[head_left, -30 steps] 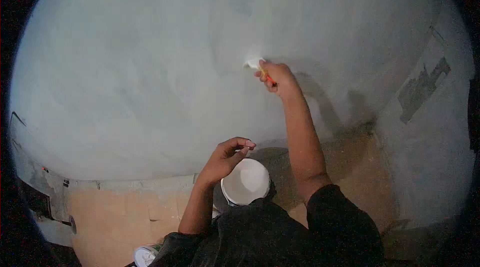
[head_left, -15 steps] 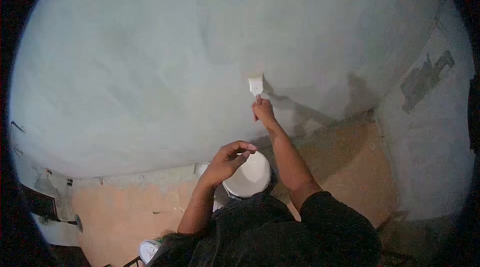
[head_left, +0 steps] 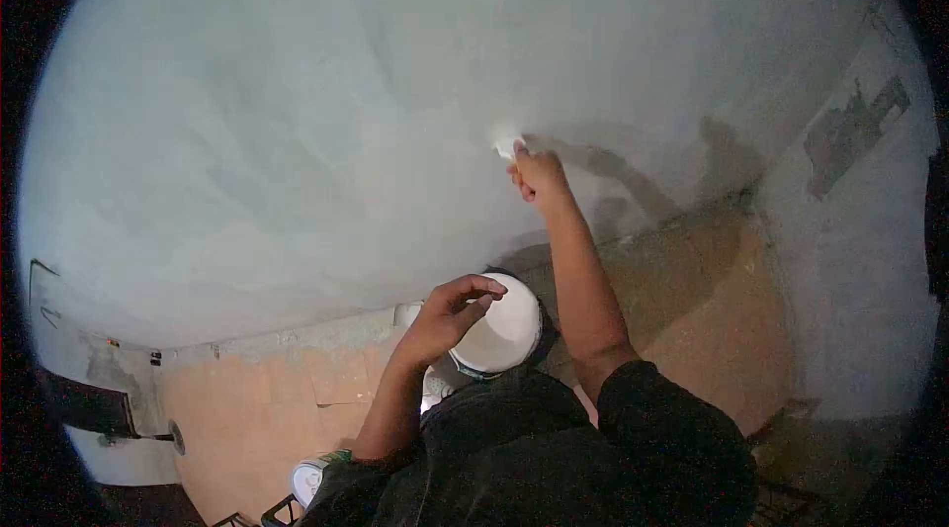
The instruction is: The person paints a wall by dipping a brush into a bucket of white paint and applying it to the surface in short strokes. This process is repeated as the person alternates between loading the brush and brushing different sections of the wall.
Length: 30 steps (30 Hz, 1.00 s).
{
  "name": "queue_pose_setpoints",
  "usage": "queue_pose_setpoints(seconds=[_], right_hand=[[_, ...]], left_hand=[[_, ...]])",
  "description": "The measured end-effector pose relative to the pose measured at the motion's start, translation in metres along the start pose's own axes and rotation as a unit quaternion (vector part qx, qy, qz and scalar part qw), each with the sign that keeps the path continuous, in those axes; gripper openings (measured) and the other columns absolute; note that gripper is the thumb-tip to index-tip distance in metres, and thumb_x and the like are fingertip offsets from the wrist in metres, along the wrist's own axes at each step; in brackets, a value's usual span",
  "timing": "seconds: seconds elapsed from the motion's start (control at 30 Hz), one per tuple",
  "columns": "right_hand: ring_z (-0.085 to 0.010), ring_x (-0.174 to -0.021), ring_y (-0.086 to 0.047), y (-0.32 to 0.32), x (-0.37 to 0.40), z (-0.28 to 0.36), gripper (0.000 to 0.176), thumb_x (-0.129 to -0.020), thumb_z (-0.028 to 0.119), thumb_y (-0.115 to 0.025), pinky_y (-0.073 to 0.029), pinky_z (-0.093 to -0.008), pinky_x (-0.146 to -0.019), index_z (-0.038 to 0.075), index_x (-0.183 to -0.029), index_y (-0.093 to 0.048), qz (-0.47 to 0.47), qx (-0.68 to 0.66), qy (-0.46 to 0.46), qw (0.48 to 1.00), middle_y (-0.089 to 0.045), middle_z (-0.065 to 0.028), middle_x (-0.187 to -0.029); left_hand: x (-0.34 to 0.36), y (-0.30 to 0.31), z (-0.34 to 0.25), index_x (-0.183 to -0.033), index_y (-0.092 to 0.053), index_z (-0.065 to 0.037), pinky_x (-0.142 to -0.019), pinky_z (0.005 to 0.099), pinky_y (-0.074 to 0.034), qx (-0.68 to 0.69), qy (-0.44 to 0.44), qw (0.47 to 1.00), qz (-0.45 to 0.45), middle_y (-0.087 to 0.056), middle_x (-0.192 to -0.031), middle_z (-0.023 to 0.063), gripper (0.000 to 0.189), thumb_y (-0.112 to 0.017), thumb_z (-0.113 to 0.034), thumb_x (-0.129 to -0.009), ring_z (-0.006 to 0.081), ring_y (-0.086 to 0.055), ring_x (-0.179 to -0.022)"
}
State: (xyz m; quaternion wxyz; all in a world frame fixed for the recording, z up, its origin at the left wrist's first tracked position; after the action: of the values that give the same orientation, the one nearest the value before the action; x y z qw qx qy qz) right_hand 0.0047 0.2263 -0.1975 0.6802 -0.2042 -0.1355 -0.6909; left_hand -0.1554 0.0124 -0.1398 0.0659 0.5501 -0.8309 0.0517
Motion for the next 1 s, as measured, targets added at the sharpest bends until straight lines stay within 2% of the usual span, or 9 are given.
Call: queue_pose_setpoints(seconds=[0.13,0.27,0.4,0.6,0.67,0.73,0.8,0.87,1.0], right_hand=[[-0.0091,-0.034,-0.036,0.000,0.069,0.070,0.049,-0.098,0.042,-0.052,-0.027,-0.0270,-0.032,0.000,-0.073,-0.056,0.018,-0.010,0.095,0.995,-0.047,-0.0018,-0.051],[-0.0084,-0.034,-0.037,-0.003,0.070,0.075,0.049,-0.099,0.046,-0.050,-0.028,-0.0259,-0.033,0.002,-0.077,-0.055,0.055,-0.040,0.202,0.977,-0.043,0.0008,-0.050],[-0.0118,-0.035,-0.042,-0.008,-0.022,-0.004,0.055,-0.098,0.049,-0.049,-0.035,-0.0289,-0.035,0.004,-0.066,-0.054,0.023,0.018,0.184,0.982,-0.047,-0.0024,-0.049],[-0.0157,-0.035,-0.047,-0.009,-0.057,-0.089,0.058,-0.097,0.050,-0.048,-0.039,-0.0308,-0.036,0.004,-0.063,-0.054,0.035,0.028,0.123,0.991,-0.051,-0.0046,-0.049],[-0.0171,-0.034,-0.048,-0.005,-0.064,-0.112,0.059,-0.097,0.051,-0.047,-0.040,-0.0320,-0.036,0.003,-0.064,-0.056,0.065,0.043,0.163,0.984,-0.051,-0.0055,-0.048],[-0.0154,-0.034,-0.044,-0.004,-0.058,-0.126,0.063,-0.098,0.056,-0.041,-0.037,-0.0306,-0.035,0.004,-0.065,-0.055,0.082,0.011,0.084,0.993,-0.048,-0.0029,-0.048],[-0.0156,-0.033,-0.042,0.000,-0.051,-0.133,0.062,-0.099,0.054,-0.042,-0.034,-0.0314,-0.034,0.004,-0.065,-0.055,0.027,0.115,0.044,0.992,-0.048,-0.0034,-0.049],[-0.0147,-0.033,-0.041,0.002,-0.038,-0.146,0.058,-0.099,0.049,-0.046,-0.031,-0.0317,-0.033,0.002,-0.067,-0.057,0.005,0.079,-0.077,0.994,-0.048,-0.0038,-0.049],[-0.0128,-0.034,-0.038,0.001,-0.044,-0.138,0.049,-0.097,0.040,-0.054,-0.027,-0.0301,-0.032,0.000,-0.069,-0.059,-0.046,0.062,-0.070,0.995,-0.050,-0.0043,-0.051]], left_hand=[[0.006,-0.004,-0.007,-0.113,-0.063,-0.005,-0.091,0.0323,-0.045,0.003,0.005,1.000,-0.006,-0.065,-0.113,0.0048,0.021,-0.052,-0.002,-0.095,0.0172,-0.058,-0.109],[0.009,-0.008,-0.007,-0.113,-0.063,-0.005,-0.091,0.0325,-0.045,0.002,0.018,1.000,-0.010,-0.066,-0.113,0.0048,0.022,-0.053,-0.001,-0.094,0.0168,-0.058,-0.110],[0.009,-0.012,-0.008,-0.110,-0.064,-0.003,-0.095,0.0309,-0.043,0.008,0.034,0.999,-0.020,-0.065,-0.108,0.0046,0.018,-0.054,-0.003,-0.095,0.0149,-0.057,-0.105],[0.014,-0.016,-0.009,-0.112,-0.063,-0.002,-0.095,0.0300,-0.044,0.030,0.051,0.998,-0.026,-0.065,-0.107,0.0041,0.019,-0.054,-0.003,-0.094,0.0131,-0.057,-0.105],[0.014,-0.015,-0.010,-0.111,-0.063,-0.001,-0.095,0.0297,-0.044,0.032,0.046,0.998,-0.022,-0.064,-0.107,0.0034,0.019,-0.054,-0.003,-0.095,0.0126,-0.057,-0.105],[0.013,-0.015,-0.009,-0.112,-0.063,-0.002,-0.095,0.0292,-0.044,0.044,0.050,0.997,-0.027,-0.064,-0.107,0.0032,0.019,-0.054,-0.003,-0.095,0.0128,-0.057,-0.105],[0.011,-0.015,-0.008,-0.112,-0.064,-0.003,-0.095,0.0297,-0.044,0.037,0.052,0.998,-0.026,-0.064,-0.108,0.0029,0.019,-0.054,-0.004,-0.096,0.0133,-0.057,-0.106],[0.011,-0.015,-0.008,-0.112,-0.064,-0.003,-0.096,0.0302,-0.044,0.017,0.049,0.998,-0.023,-0.064,-0.109,0.0029,0.019,-0.054,-0.004,-0.096,0.0132,-0.057,-0.107],[0.010,-0.017,-0.005,-0.112,-0.064,-0.003,-0.095,0.0299,-0.044,0.030,0.043,0.999,-0.016,-0.064,-0.110,0.0041,0.019,-0.054,-0.004,-0.096,0.0142,-0.057,-0.107]])
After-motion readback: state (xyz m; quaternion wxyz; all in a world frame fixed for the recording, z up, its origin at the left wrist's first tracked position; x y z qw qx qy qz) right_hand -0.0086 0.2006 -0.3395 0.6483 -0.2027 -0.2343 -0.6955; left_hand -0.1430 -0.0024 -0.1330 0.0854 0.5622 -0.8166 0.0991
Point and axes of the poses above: each hand's wrist, its own x-axis away from the middle knuckle, its own y-axis out of the back of the hand, z = x × y, the point moved 5 cm from there along -x, towards the middle knuckle
